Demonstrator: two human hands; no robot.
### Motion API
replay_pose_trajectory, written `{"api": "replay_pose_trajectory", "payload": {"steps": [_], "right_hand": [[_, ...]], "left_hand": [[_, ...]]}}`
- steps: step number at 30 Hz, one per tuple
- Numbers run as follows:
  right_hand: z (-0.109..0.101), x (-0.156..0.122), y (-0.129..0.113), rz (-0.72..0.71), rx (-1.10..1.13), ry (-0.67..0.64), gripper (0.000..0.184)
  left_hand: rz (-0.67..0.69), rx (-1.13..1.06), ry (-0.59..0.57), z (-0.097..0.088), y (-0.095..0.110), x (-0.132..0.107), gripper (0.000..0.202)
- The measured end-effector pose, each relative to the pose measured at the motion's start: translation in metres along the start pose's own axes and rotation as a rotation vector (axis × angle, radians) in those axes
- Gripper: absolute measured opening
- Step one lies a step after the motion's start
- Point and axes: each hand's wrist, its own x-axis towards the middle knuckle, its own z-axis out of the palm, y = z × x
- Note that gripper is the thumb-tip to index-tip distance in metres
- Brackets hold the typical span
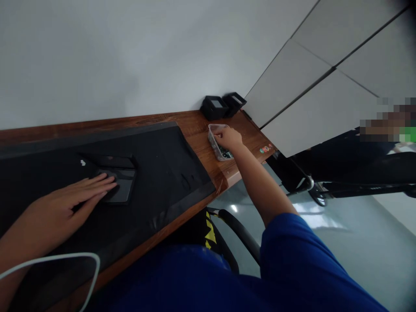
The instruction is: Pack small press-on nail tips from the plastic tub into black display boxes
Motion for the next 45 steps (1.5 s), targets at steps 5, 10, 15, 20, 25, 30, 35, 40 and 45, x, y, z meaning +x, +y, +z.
{"api": "replay_pose_trajectory", "payload": {"steps": [5, 10, 15, 20, 25, 30, 35, 40, 45], "right_hand": [[0.003, 0.000, 0.000, 0.009, 0.042, -0.023, 0.037], [0.008, 0.006, 0.006, -0.021, 0.110, -0.024, 0.033], [0.016, 0.012, 0.014, -0.051, 0.189, -0.006, 0.029], [0.021, 0.013, 0.016, -0.062, 0.244, 0.035, 0.029], [0.016, 0.009, 0.021, -0.062, 0.302, 0.078, 0.028], [0.003, -0.001, 0.032, -0.054, 0.393, 0.151, 0.028], [-0.007, -0.017, 0.042, -0.041, 0.740, 0.190, 0.017], [-0.013, -0.030, 0.042, 0.020, 0.972, 0.115, 0.020], [-0.018, -0.032, 0.039, 0.036, 1.068, 0.110, 0.030]], "left_hand": [[0.033, -0.004, -0.012, -0.001, -0.004, -0.001, 0.050], [0.006, -0.042, -0.060, -0.002, -0.007, -0.003, 0.049], [0.007, -0.065, -0.013, -0.004, 0.000, -0.002, 0.046], [-0.008, -0.052, -0.001, -0.005, 0.005, 0.000, 0.050], [-0.020, -0.067, 0.006, -0.005, 0.012, 0.002, 0.053], [-0.023, -0.071, 0.017, -0.008, 0.016, 0.001, 0.054], [-0.016, -0.071, 0.022, -0.009, 0.018, 0.001, 0.051], [0.000, -0.072, 0.025, -0.010, 0.017, 0.002, 0.052], [0.013, -0.058, 0.024, -0.008, 0.010, 0.002, 0.055]]}}
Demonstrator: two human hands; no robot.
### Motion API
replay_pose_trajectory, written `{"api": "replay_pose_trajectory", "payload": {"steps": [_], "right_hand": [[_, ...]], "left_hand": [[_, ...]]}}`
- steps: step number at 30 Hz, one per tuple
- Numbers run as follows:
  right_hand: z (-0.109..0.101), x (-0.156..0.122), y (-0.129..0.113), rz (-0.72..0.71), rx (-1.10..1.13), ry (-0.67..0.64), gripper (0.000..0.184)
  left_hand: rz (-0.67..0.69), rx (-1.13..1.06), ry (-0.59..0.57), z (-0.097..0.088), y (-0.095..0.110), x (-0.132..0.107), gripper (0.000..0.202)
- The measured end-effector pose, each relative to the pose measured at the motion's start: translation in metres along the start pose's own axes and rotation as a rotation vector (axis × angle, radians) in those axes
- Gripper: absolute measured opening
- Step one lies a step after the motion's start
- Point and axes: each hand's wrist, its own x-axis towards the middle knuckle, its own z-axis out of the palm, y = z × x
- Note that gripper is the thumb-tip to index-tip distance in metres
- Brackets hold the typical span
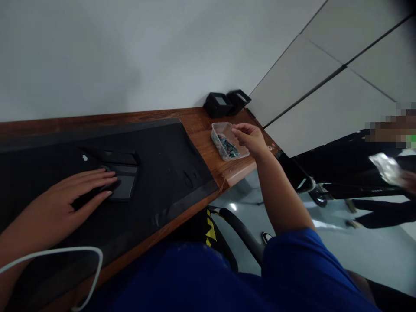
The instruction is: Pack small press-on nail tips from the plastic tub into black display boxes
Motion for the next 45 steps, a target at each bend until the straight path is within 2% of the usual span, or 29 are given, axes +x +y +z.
{"api": "replay_pose_trajectory", "payload": {"steps": [4, 9, 16, 21, 32, 37, 45], "right_hand": [[0.001, 0.001, -0.001, -0.010, 0.076, -0.026, 0.039], [-0.001, 0.002, 0.002, 0.004, 0.128, -0.035, 0.041], [-0.004, 0.007, 0.012, 0.008, 0.096, -0.002, 0.041], [-0.002, 0.008, 0.019, -0.023, 0.077, -0.031, 0.043], [0.005, 0.006, 0.026, -0.176, -0.092, 0.015, 0.054], [0.004, 0.006, 0.029, -0.194, -0.170, 0.007, 0.050], [0.003, 0.003, 0.028, -0.224, -0.359, 0.073, 0.046]], "left_hand": [[0.013, 0.007, 0.001, 0.001, -0.002, 0.000, 0.063], [0.018, 0.011, -0.006, 0.002, -0.001, 0.002, 0.062], [0.022, 0.012, -0.007, 0.003, -0.004, 0.000, 0.060], [0.016, 0.013, -0.010, 0.002, -0.004, -0.002, 0.056], [0.016, 0.007, 0.000, 0.002, -0.005, -0.002, 0.054], [0.006, 0.011, -0.010, 0.002, -0.006, -0.002, 0.054], [-0.007, 0.004, -0.006, 0.001, -0.001, -0.001, 0.060]]}}
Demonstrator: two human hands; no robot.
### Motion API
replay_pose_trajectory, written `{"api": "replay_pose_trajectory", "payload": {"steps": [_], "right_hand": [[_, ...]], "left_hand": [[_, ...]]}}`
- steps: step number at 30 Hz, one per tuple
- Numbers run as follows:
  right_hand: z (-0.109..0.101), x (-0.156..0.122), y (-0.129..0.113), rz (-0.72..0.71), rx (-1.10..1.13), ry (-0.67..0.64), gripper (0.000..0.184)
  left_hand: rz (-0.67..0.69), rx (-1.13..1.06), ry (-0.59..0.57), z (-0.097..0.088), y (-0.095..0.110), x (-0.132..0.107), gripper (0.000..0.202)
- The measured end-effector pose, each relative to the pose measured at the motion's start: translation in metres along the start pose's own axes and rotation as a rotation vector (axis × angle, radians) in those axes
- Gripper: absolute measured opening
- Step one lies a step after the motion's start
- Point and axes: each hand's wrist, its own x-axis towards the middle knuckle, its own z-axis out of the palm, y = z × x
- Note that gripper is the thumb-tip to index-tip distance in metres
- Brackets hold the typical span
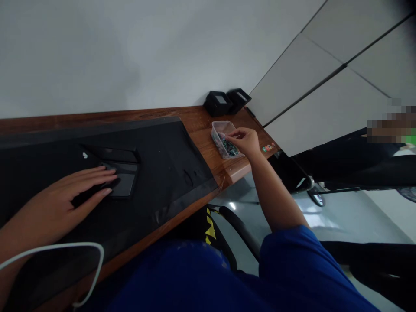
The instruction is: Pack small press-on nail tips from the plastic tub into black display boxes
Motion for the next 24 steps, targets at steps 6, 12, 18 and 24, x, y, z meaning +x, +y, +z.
{"api": "replay_pose_trajectory", "payload": {"steps": [6, 12, 18, 24], "right_hand": [[0.001, -0.001, 0.000, 0.000, -0.029, 0.009, 0.050], [0.002, -0.005, -0.001, -0.002, -0.084, 0.029, 0.045], [0.000, -0.012, -0.008, -0.062, -0.050, 0.092, 0.046], [0.004, -0.020, -0.021, -0.080, 0.134, 0.085, 0.030]], "left_hand": [[0.011, -0.018, -0.014, -0.002, 0.000, 0.003, 0.059], [0.016, 0.004, -0.003, -0.005, 0.002, 0.006, 0.060], [0.017, 0.032, 0.002, -0.006, 0.006, 0.008, 0.062], [0.038, 0.024, 0.022, -0.006, 0.005, 0.008, 0.058]]}}
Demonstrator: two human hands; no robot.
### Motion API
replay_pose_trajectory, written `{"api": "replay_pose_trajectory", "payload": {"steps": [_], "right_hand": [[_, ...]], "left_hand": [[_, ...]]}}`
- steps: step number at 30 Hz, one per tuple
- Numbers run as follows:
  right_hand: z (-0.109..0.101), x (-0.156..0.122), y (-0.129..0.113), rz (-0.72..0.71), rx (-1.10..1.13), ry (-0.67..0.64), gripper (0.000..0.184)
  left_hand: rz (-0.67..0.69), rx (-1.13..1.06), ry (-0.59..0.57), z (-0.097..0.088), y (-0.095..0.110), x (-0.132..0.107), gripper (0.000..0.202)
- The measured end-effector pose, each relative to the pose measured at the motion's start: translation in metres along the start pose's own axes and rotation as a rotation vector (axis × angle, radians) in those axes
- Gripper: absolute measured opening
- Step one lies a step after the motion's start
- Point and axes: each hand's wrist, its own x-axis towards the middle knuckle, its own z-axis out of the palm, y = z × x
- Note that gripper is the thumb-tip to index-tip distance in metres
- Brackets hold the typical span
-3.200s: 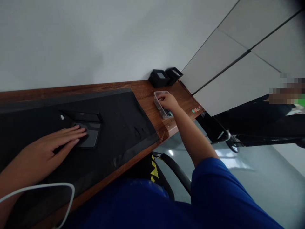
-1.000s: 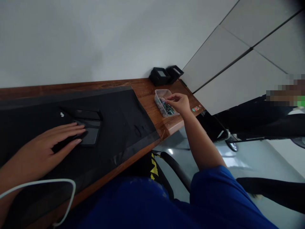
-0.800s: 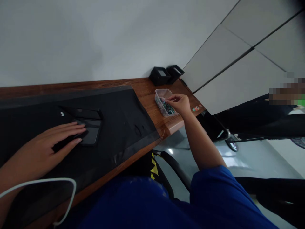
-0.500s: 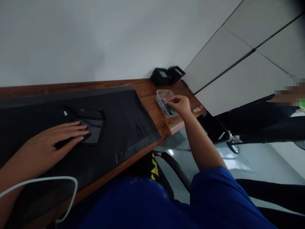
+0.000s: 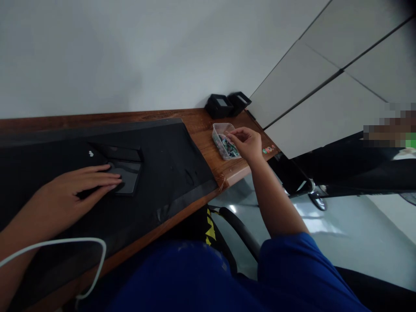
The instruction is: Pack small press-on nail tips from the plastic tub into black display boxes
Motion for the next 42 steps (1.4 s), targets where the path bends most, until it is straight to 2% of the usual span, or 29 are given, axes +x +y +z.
{"api": "replay_pose_trajectory", "payload": {"steps": [4, 12, 18, 25, 30, 37, 42], "right_hand": [[0.001, -0.001, -0.007, 0.022, 0.041, -0.004, 0.029], [0.002, 0.000, -0.011, 0.103, 0.130, -0.014, 0.041], [0.003, 0.001, -0.007, 0.139, 0.160, -0.050, 0.041], [0.000, 0.003, 0.005, 0.154, 0.092, -0.048, 0.042], [-0.001, 0.004, 0.008, 0.132, 0.027, -0.020, 0.044], [0.003, 0.004, 0.010, 0.141, 0.044, -0.015, 0.042], [0.004, 0.003, 0.009, 0.183, 0.057, -0.015, 0.039]], "left_hand": [[-0.004, 0.003, 0.010, 0.000, 0.004, 0.002, 0.057], [-0.044, 0.007, 0.006, -0.003, 0.008, 0.005, 0.068], [-0.018, 0.001, 0.023, -0.003, 0.008, 0.005, 0.062], [-0.058, 0.044, 0.042, -0.003, 0.013, 0.006, 0.069], [-0.055, 0.045, 0.070, -0.003, 0.013, 0.006, 0.066], [-0.094, 0.060, 0.052, -0.001, 0.009, 0.003, 0.070], [-0.103, 0.082, 0.060, -0.001, 0.008, 0.001, 0.065]]}}
